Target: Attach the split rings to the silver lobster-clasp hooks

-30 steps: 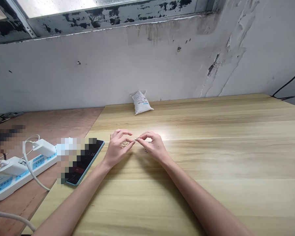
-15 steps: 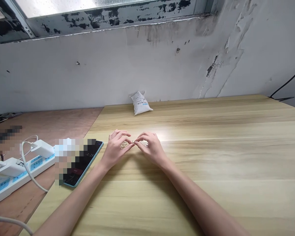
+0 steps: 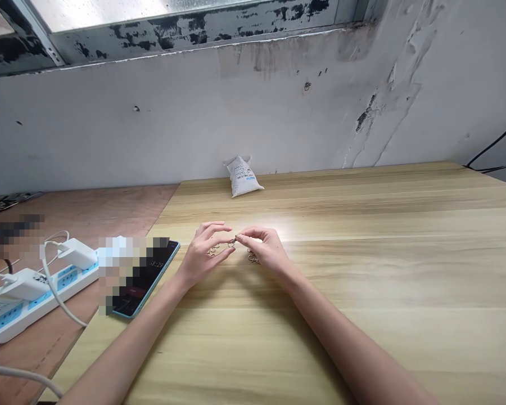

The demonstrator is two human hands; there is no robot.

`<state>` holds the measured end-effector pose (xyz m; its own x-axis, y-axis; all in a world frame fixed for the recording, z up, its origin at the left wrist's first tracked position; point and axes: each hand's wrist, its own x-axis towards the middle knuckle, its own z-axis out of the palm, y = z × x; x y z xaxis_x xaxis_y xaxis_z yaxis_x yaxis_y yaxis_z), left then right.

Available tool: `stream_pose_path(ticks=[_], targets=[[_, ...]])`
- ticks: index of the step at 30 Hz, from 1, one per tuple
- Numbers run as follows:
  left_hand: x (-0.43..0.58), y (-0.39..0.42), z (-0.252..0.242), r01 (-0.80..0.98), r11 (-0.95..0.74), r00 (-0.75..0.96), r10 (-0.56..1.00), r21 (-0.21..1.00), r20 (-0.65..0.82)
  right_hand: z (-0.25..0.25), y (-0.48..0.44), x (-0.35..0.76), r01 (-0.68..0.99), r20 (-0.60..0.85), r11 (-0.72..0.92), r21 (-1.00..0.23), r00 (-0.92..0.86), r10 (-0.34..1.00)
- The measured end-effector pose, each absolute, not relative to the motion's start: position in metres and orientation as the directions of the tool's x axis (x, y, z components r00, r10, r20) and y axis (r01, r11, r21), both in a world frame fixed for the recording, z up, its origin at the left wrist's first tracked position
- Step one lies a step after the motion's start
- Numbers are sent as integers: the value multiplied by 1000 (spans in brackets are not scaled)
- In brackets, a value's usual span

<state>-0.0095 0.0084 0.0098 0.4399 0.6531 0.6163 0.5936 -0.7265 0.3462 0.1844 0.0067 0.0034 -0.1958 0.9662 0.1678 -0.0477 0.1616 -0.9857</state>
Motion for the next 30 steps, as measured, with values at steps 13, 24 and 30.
stream_pose_path(ticks=[13,24,30], targets=[[-16,13,16,598,-680,317,687,425,654,4,6,183,-7,142,143,-990,-173,975],[-7,4,14,735,-678,555,621,24,554,-1,3,177,397,321,360,-844,-162,933],[-5,2,10,742,-671,593,641,-21,486,0,-5,170,691,515,593,-413,-360,778]])
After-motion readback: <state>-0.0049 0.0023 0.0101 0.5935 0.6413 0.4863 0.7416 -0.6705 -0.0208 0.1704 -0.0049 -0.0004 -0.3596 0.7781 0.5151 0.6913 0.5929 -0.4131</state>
